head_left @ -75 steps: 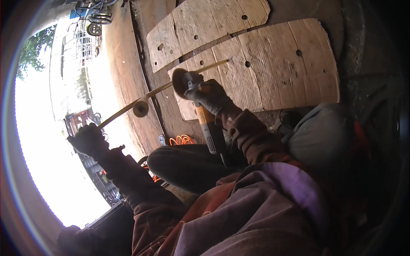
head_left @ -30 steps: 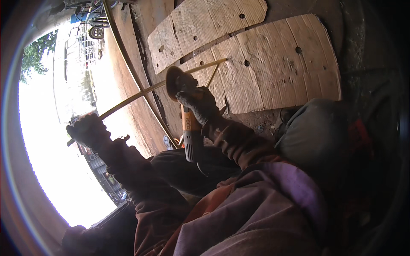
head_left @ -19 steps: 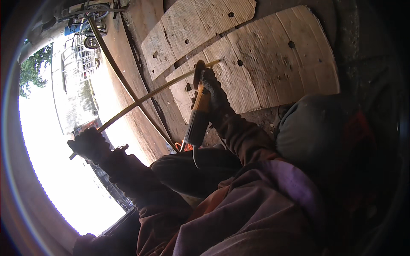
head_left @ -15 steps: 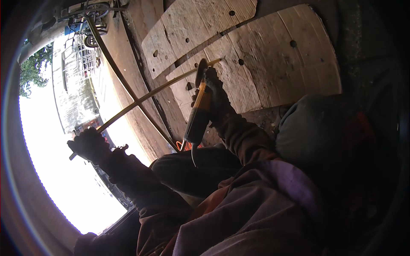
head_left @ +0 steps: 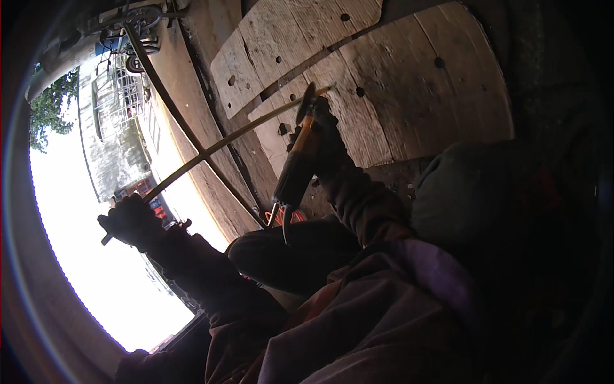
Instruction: The person uses a handheld power sander to smooth the surface of a metal framework while sitting on the ground.
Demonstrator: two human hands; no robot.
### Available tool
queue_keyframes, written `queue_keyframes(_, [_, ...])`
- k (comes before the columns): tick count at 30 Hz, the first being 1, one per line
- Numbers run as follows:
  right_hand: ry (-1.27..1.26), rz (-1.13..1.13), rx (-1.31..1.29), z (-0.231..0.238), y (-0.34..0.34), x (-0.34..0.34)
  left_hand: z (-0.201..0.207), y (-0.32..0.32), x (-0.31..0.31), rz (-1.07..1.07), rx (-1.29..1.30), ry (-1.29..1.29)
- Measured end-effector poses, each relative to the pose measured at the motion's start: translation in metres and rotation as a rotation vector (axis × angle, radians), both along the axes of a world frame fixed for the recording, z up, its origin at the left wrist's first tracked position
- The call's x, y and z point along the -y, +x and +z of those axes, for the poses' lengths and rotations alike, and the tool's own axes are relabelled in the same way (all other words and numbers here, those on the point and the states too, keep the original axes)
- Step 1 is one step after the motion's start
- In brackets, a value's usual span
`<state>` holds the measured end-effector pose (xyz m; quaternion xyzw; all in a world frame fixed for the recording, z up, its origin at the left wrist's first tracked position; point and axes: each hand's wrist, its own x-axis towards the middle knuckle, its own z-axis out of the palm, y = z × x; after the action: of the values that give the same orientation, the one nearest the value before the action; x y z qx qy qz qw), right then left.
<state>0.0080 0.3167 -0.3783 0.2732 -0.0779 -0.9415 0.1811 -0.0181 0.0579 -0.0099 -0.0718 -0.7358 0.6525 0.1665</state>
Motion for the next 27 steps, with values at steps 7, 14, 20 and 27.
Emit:
queue_keyframes(7, [0.220, -0.026, -0.016, 0.005, 0.002, -0.004, -0.012, -0.013, -0.026, 0.222, -0.096, 0.044])
queue_keyframes(14, [0.792, 0.100, -0.453, 0.042, 0.017, 0.015, -0.009, -0.006, -0.030, 0.053, 0.042, -0.268])
queue_keyframes(20, [0.445, 0.033, -0.109, -0.037, 0.008, 0.022, -0.007, -0.006, 0.037, 0.262, -0.178, 0.168])
queue_keyframes(27, [1.173, 0.222, -0.534, 0.044, 0.014, 0.010, -0.015, -0.009, -0.008, -0.052, -0.042, 0.113])
